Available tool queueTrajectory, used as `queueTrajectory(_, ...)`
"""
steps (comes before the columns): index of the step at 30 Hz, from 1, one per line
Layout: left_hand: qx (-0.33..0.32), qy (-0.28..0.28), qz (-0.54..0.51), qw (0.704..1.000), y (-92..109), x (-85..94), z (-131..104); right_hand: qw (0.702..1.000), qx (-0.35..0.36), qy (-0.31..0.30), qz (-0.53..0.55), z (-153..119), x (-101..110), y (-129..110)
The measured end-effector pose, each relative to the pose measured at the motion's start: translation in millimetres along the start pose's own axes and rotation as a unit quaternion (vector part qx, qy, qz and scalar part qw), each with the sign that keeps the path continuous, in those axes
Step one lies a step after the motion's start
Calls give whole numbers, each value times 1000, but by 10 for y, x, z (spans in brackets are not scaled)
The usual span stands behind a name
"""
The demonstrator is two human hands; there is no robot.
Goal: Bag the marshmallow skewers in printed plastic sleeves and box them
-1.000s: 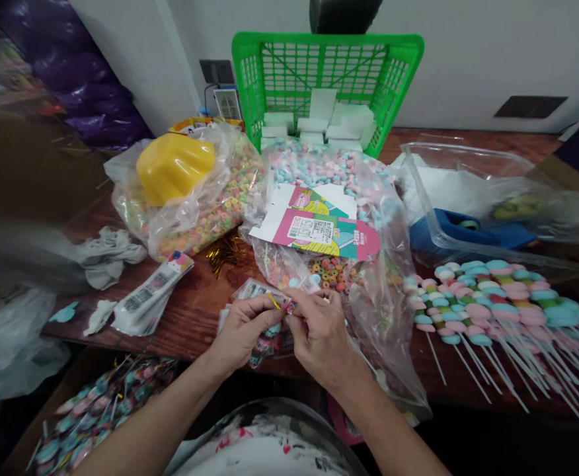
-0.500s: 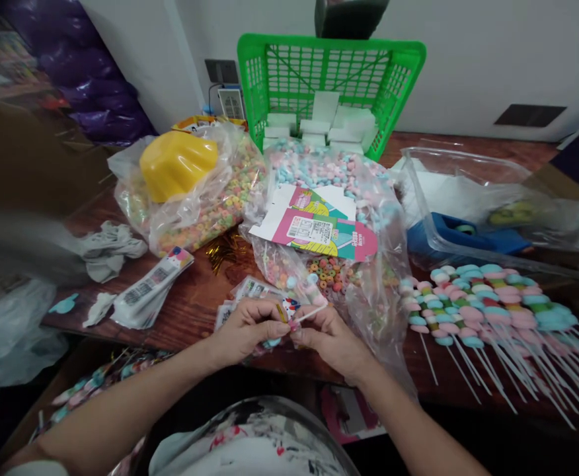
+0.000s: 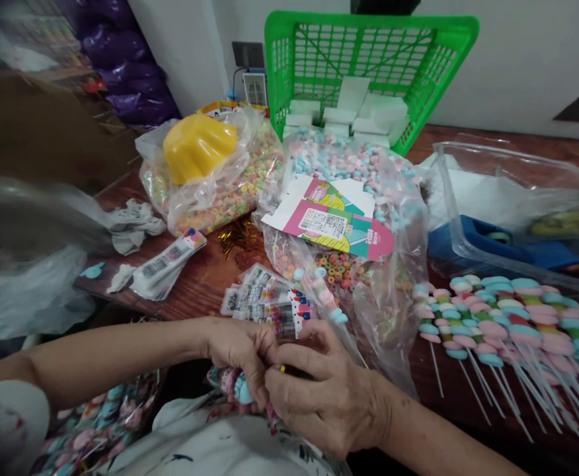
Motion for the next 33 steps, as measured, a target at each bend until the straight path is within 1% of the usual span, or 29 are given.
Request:
queueTrajectory(4,12,-16,53,998,27,-49,25,999,-24,6,49,24,-48,1)
queueTrajectory(6,0,-22,84,996,83,-39,30,999,-32,2,43,57,-72,-3)
queueTrajectory(8,-24,-39,119,992,186,-25,9,999,-40,2,21,98,-81,-6)
queueTrajectory(10,-37,-43,170,984,311,-2,-48,999,-47,7,-1,139,-79,-3)
queueTrajectory(11,-41,-33,215,975,379,7,-91,999,-52,3,-12,154,-86,9)
queueTrajectory(12,-50,-8,281,959,454,16,-141,998,-56,-5,-25,164,-100,27)
queueTrajectory(13,-66,37,366,928,538,20,-198,997,-59,-17,-40,166,-118,59)
queueTrajectory(14,-94,106,460,877,637,14,-264,996,-66,-27,-59,158,-136,113)
queueTrajectory(15,-126,186,553,802,736,-18,-340,993,-77,-33,-79,142,-147,193)
queueTrajectory(16,-158,272,630,710,822,-75,-420,990,-93,-33,-98,117,-146,301)
queueTrajectory(17,-184,351,682,615,876,-151,-492,986,-113,-29,-115,88,-134,430)
queueTrajectory(18,-203,408,714,531,887,-234,-534,982,-137,-19,-130,57,-108,575)
queueTrajectory(19,-218,447,731,468,868,-299,-541,976,-163,-9,-143,29,-72,723)
queueTrajectory(20,-230,470,736,430,832,-331,-517,970,-184,0,-160,11,-30,856)
queueTrajectory(21,-244,484,728,421,795,-322,-472,962,-207,14,-175,4,22,969)
queueTrajectory(22,-264,493,703,440,770,-271,-422,954,-236,37,-181,6,85,1054)
queueTrajectory(23,-291,495,658,487,762,-183,-376,943,-275,77,-171,9,157,1109)
queueTrajectory(24,-326,490,586,557,771,-68,-344,928,-321,127,-139,9,219,1130)
queueTrajectory(25,-364,475,489,635,791,59,-331,909,-368,177,-79,7,248,1120)
queueTrajectory(26,-405,454,374,700,816,177,-345,884,-410,223,1,7,234,1081)
queueTrajectory(27,-445,432,255,742,841,276,-392,856,-442,253,94,19,171,1019)
queueTrajectory(28,-477,409,153,763,858,343,-459,831,-456,258,188,60,65,933)
queueTrajectory(29,-500,382,82,773,868,371,-536,809,-457,262,262,108,-40,837)
queueTrajectory(30,-511,347,45,785,871,357,-606,791,-454,253,324,157,-153,747)
queueTrajectory(31,-503,297,38,811,860,308,-648,776,-448,245,369,198,-258,674)
queueTrajectory(32,-487,247,37,837,824,249,-683,770,-444,237,392,228,-349,626)
queueTrajectory(33,-475,217,31,852,766,212,-728,772,-442,227,397,251,-430,601)
Point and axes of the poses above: each hand's wrist, its own z-axis towards the middle knuckle, its own x-axis out of the back of the hand, y = z × x, the point moved 6 cm from there along z, towards the middle knuckle, and after that the axes turned 4 degrees about x, right-handed, at the moved point
